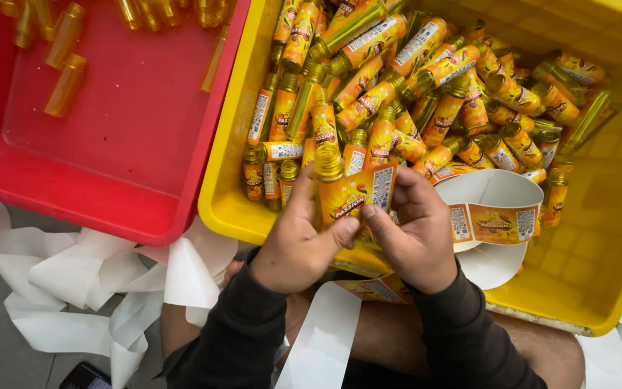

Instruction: Manually applying adhesive labels to small yellow plastic tubes from a bin

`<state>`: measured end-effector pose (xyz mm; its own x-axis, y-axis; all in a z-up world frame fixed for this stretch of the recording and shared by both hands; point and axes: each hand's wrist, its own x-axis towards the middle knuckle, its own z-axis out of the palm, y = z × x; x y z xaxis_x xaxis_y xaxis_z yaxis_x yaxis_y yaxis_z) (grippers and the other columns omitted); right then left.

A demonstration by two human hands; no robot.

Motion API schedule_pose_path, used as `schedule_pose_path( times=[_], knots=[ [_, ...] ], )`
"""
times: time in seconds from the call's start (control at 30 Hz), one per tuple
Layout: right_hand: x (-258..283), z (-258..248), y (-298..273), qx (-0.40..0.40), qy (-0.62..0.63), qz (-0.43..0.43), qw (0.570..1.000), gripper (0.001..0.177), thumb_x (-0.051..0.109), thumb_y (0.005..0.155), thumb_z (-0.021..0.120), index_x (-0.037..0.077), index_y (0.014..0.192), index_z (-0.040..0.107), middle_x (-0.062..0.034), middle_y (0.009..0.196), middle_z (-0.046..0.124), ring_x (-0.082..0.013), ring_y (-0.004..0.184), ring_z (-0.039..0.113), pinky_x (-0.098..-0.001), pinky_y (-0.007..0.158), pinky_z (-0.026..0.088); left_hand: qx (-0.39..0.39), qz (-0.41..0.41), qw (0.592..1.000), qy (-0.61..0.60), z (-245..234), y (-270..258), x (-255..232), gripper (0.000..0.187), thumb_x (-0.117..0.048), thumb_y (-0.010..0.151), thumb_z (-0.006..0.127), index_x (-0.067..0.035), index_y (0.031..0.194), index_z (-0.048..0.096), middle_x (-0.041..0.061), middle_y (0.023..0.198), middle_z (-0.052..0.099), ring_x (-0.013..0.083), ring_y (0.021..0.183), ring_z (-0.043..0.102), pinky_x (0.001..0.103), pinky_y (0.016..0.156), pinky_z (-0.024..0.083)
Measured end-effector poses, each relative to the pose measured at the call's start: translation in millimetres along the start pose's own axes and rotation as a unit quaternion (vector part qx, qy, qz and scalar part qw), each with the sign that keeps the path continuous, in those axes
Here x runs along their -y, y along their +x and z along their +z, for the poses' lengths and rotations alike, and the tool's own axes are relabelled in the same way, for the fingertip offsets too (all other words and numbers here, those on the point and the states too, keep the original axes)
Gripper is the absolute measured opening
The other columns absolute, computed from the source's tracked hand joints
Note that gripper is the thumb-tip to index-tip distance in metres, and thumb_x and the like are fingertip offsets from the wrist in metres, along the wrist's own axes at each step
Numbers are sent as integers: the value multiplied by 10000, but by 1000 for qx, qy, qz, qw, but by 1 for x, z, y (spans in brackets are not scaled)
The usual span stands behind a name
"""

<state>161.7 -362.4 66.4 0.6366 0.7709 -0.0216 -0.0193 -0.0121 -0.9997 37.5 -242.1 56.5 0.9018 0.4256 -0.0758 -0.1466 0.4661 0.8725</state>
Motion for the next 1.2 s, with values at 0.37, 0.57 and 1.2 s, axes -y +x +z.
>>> schedule_pose_path(
  times=[0.37,0.57,1.2],
  knots=[
    [-7,2,-1,5,-41,-8,999,576,-54,841,744,-71,1375,528,-225,1057,732,-274,931,757,-430,844,617,-78,26,993,81,2,11,-12,440,-299,1031,563,50,1298,571,221,1086,686,246,1051,651,423,919,568],
    [-10,-2,-1,-12,-50,2,999,557,-41,887,710,-66,1401,497,-216,1031,731,-245,949,728,-423,858,603,-35,6,994,103,7,8,-16,497,-62,1012,553,102,1445,371,220,1129,612,293,1070,602,569,1050,481],
    [-19,-4,0,17,-53,17,998,588,-45,880,720,-1,1415,481,-163,885,711,-215,747,694,-367,734,589,-104,-1,992,75,5,14,-13,356,-70,953,646,48,1263,516,174,948,687,194,845,701,399,816,615]
  ],
)
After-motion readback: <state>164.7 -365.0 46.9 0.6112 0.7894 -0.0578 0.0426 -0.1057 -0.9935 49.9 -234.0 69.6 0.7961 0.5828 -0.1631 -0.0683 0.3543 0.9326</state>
